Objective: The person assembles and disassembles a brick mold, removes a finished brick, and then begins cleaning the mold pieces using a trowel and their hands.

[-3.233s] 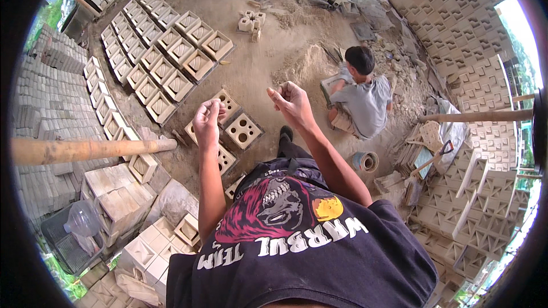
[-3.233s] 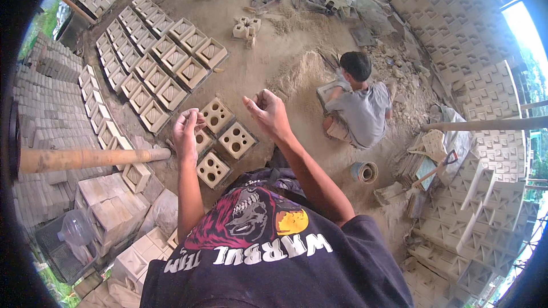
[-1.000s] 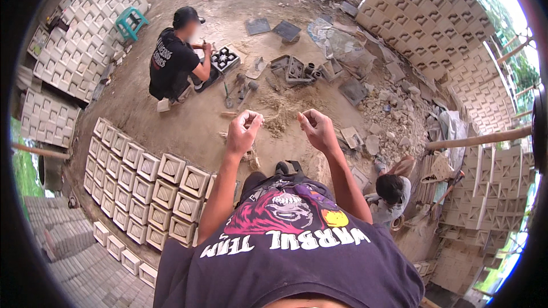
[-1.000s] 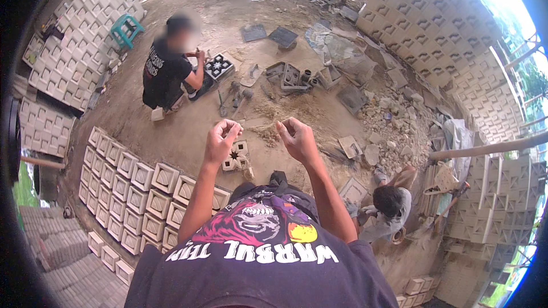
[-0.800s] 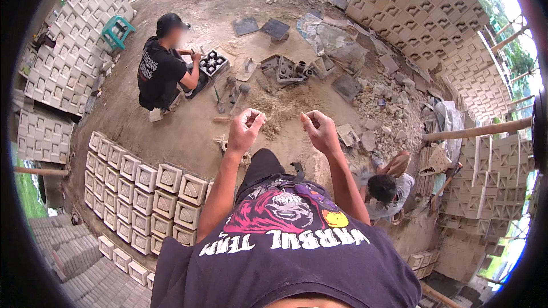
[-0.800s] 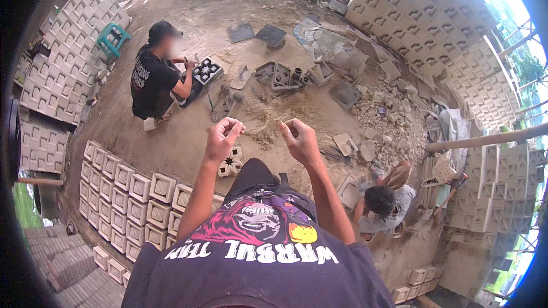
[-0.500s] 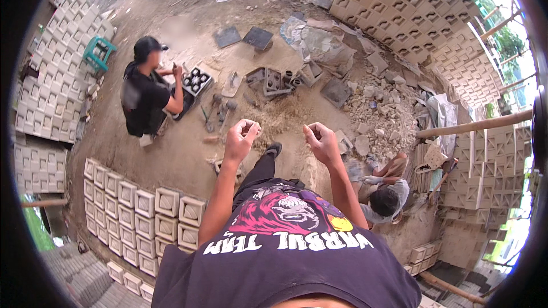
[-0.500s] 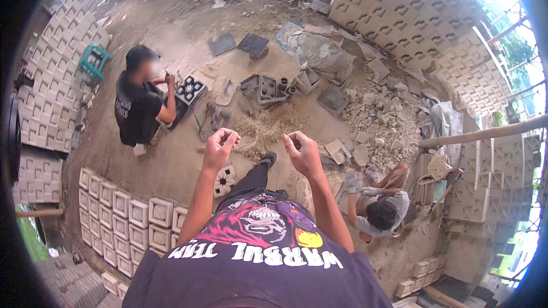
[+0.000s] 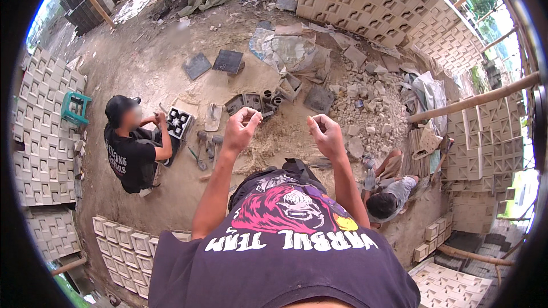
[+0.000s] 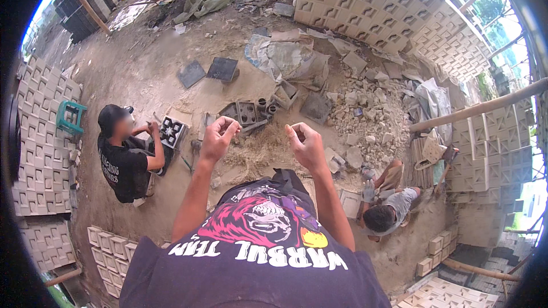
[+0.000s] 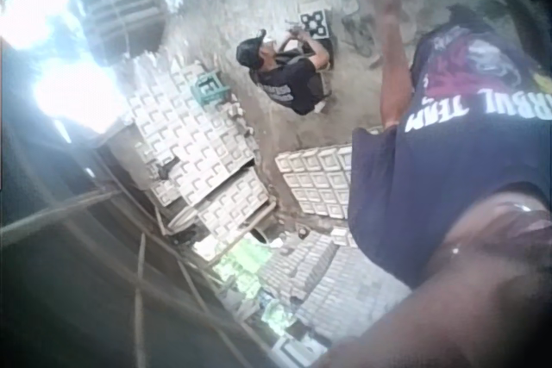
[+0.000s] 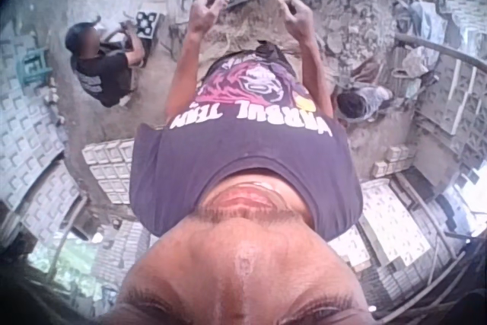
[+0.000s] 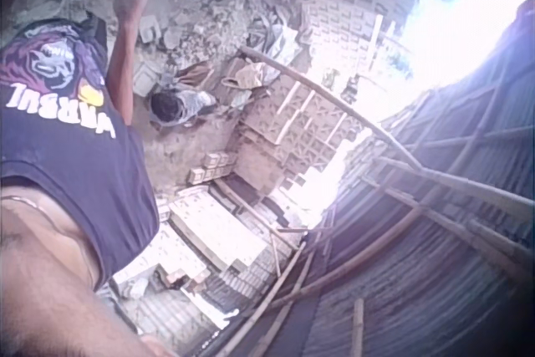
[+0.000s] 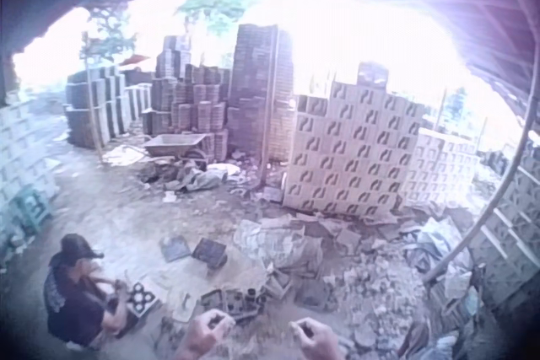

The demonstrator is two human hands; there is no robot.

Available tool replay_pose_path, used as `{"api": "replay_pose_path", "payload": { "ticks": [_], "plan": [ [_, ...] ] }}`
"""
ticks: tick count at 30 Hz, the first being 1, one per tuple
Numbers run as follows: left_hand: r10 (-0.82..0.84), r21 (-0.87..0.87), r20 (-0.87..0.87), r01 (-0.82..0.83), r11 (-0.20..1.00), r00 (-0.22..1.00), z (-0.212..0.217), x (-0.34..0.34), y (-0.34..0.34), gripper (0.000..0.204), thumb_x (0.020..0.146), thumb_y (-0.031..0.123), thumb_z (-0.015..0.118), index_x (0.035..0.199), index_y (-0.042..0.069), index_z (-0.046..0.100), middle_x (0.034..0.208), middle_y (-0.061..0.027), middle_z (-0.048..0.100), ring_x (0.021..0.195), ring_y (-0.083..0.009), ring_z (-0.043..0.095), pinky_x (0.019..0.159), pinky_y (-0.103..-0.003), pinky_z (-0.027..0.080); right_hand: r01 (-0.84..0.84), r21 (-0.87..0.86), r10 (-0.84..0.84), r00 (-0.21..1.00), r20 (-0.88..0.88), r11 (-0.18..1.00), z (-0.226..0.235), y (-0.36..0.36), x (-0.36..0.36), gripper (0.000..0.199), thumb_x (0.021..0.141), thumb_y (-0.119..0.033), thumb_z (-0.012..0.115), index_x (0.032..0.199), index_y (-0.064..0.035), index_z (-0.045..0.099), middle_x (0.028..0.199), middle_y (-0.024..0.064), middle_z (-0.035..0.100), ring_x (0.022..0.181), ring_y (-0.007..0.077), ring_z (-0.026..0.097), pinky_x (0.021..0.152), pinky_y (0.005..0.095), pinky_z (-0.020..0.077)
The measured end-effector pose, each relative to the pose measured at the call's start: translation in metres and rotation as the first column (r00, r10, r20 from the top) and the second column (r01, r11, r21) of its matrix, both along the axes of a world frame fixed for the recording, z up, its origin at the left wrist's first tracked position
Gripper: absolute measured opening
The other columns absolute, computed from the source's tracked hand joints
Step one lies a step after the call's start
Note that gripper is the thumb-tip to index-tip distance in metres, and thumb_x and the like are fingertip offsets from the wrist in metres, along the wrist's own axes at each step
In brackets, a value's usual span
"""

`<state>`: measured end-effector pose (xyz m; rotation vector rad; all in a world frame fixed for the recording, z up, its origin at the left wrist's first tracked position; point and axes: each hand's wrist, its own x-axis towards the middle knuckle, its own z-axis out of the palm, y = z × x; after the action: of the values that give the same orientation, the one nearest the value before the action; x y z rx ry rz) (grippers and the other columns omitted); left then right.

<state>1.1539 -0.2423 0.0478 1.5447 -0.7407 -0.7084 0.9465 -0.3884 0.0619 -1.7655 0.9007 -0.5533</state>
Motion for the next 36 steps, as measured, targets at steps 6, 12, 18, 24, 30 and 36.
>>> {"api": "replay_pose_path", "payload": {
  "ticks": [6,12,18,24,30,36],
  "plan": [
    [0.04,0.01,-0.005,-0.04,0.999,0.999,-0.015,0.028,-0.053,0.016,0.089,0.017,0.06,0.086,0.001,0.063,0.081,-0.0024,0.066,0.075,-0.006,0.059,0.069,-0.022,0.047,0.005,0.039,-0.006,0.999,0.031,0.999,-0.006,-0.061,0.031,0.028,0.092,-0.027,0.06,0.083,0.0001,0.061,0.064,-0.0027,0.055,0.06,0.0035,0.048,0.054,0.021,0.0391],
    [0.135,0.009,-0.054,-0.135,0.991,0.989,-0.022,0.055,-0.119,0.017,0.089,0.017,0.06,0.085,0.001,0.062,0.078,-0.0007,0.064,0.072,-0.006,0.057,0.068,-0.022,0.046,-0.073,0.041,0.071,0.996,0.048,0.997,-0.023,-0.163,0.083,0.028,0.091,-0.025,0.06,0.08,0.0001,0.062,0.063,-0.0013,0.056,0.058,0.0043,0.049,0.052,0.0227,0.0397],
    [0.352,0.026,-0.019,-0.351,0.936,0.936,-0.039,0.097,-0.203,0.019,0.09,0.019,0.059,0.086,0.001,0.062,0.078,-0.002,0.064,0.073,-0.007,0.058,0.068,-0.023,0.047,-0.253,-0.01,0.253,0.966,0.048,0.967,-0.015,-0.27,0.152,0.029,0.091,-0.026,0.061,0.082,0.002,0.06,0.062,-0.0001,0.056,0.056,0.0053,0.047,0.052,0.0236,0.0401],
    [0.398,0.005,0.12,-0.402,0.916,0.909,0.006,0.121,-0.29,0.018,0.092,0.018,0.057,0.087,0.001,0.061,0.081,-0.0022,0.063,0.073,-0.0069,0.057,0.069,-0.022,0.047,-0.387,-0.099,0.395,0.916,0.077,0.917,0.005,-0.359,0.213,0.025,0.091,-0.021,0.06,0.083,0.0028,0.061,0.062,0.0007,0.054,0.059,0.0062,0.047,0.055,0.0241,0.041],
    [0.488,-0.019,0.104,-0.489,0.872,0.867,0.014,0.126,-0.308,0.018,0.092,0.017,0.057,0.087,0.001,0.061,0.081,-0.0025,0.063,0.075,-0.0075,0.058,0.072,-0.023,0.047,-0.416,0.006,0.406,0.891,0.201,0.909,-0.003,-0.388,0.241,0.023,0.091,-0.02,0.061,0.088,0.0027,0.06,0.067,0.001,0.057,0.063,0.0064,0.052,0.057,0.0232,0.0427],
    [0.517,-0.015,0.16,-0.522,0.853,0.841,0.04,0.146,-0.318,0.017,0.091,0.018,0.058,0.088,0.001,0.062,0.082,-0.0021,0.063,0.076,-0.0071,0.057,0.071,-0.023,0.046,-0.432,0.053,0.397,0.865,0.307,0.9,0.018,-0.397,0.272,0.021,0.09,-0.018,0.063,0.087,0.0013,0.056,0.072,0.0014,0.059,0.065,0.0066,0.055,0.059,0.023,0.0449]
  ]
}}
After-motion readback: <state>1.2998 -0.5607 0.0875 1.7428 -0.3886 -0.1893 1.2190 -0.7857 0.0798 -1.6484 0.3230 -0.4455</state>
